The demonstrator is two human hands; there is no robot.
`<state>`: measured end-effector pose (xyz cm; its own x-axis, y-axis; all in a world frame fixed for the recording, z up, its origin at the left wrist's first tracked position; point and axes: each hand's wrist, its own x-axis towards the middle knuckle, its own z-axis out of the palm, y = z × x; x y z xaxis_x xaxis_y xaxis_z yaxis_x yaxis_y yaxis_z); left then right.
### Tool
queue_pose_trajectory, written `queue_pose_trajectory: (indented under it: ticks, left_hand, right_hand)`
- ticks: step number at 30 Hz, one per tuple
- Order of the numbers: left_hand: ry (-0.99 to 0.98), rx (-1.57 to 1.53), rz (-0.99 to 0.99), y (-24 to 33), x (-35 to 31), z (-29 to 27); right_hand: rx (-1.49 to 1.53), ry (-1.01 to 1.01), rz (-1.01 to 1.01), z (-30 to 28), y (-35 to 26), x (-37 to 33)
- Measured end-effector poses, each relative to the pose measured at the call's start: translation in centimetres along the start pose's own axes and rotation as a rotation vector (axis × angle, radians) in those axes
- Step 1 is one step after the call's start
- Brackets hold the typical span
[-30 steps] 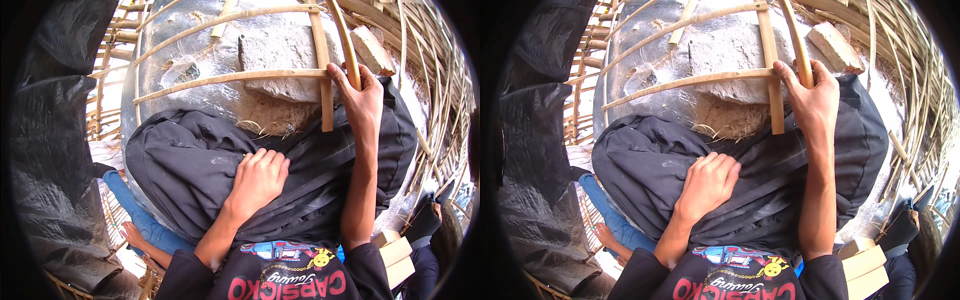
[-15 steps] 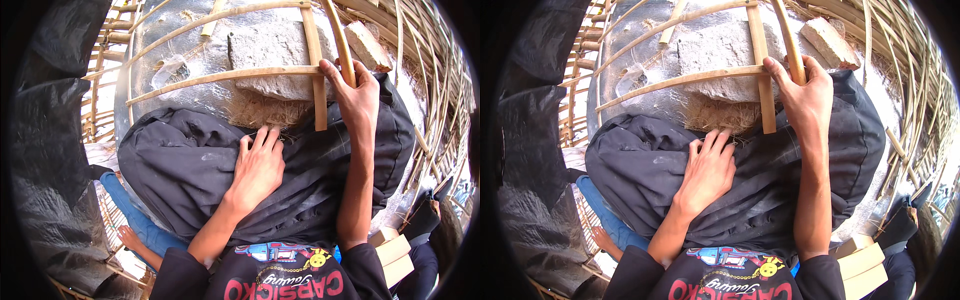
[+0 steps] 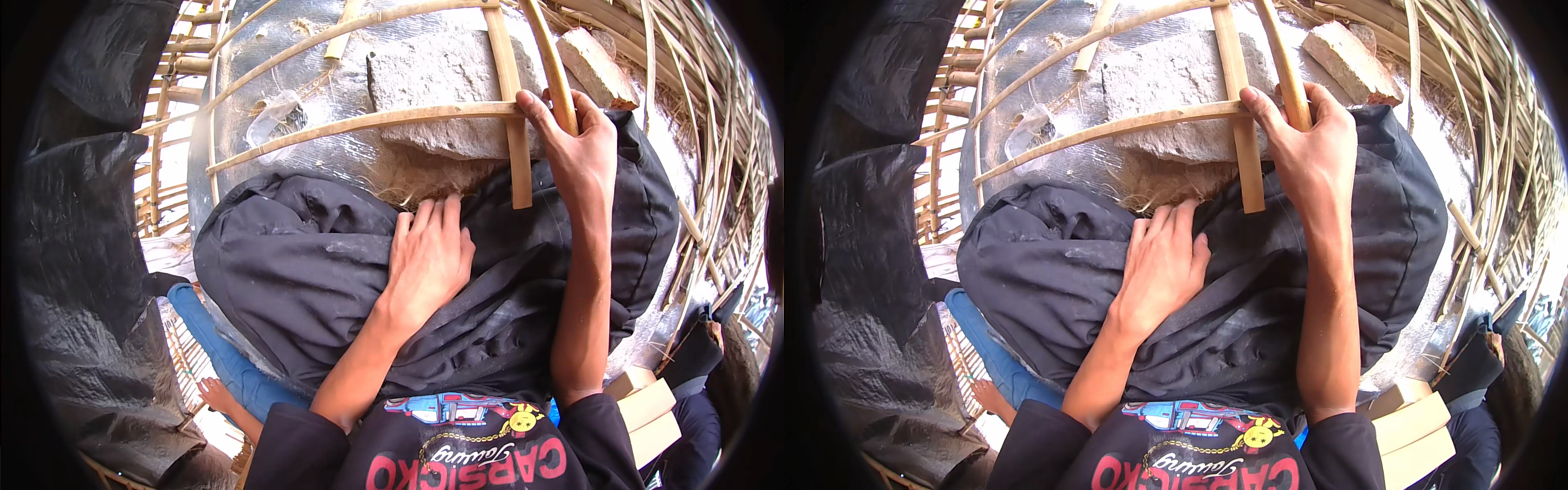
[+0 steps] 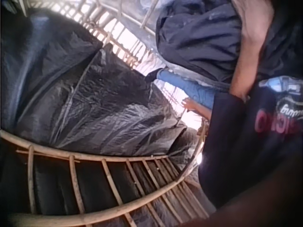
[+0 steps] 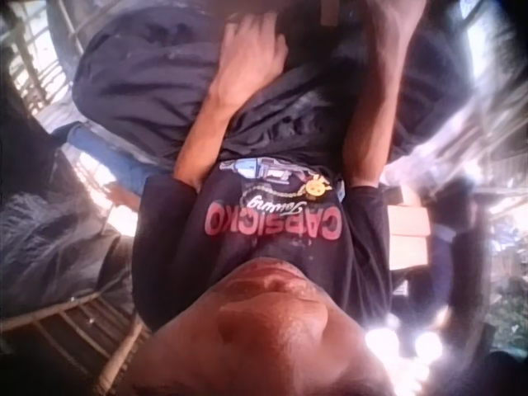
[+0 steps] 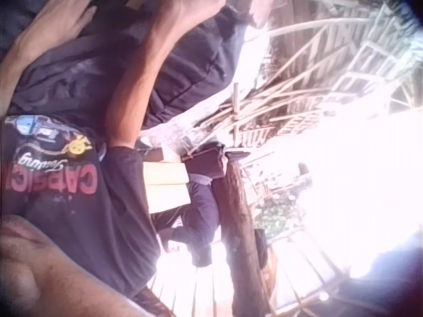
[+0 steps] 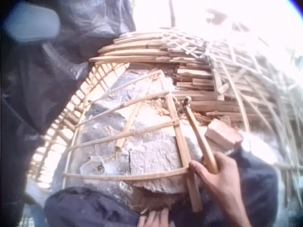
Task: The person assembles a bamboo lattice frame by positioning thin bamboo strips across each other and hammering small nails to secure the joints on a stone block.
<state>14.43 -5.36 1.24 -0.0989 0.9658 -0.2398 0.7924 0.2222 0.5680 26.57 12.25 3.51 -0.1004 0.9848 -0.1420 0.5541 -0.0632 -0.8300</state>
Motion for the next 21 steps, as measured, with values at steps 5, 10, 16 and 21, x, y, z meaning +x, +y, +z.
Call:
queue_pose_trajectory:
  ticks: [5,10,16,21]
  left_hand:
    - [0.151,0.143,-0.022,-0.3,-0.4,0.8]
    - [0.086,0.182,-0.031,0.1,-0.5,0.6]
    - [-0.020,0.155,-0.047,1.2,-2.0,0.5]
    - [0.081,0.130,-0.020,1.6,-1.8,0.3]
  right_hand:
    - [-0.003,-0.008,-0.003,-0.1,-0.2,-0.1]
    - [-0.039,0.012,0.006,0.0,0.1,0.1]
    - [-0.020,0.000,0.024,-0.1,-0.2,-0.1]
    - [-0.013,0.010,0.023,-0.1,0.0,-0.1]
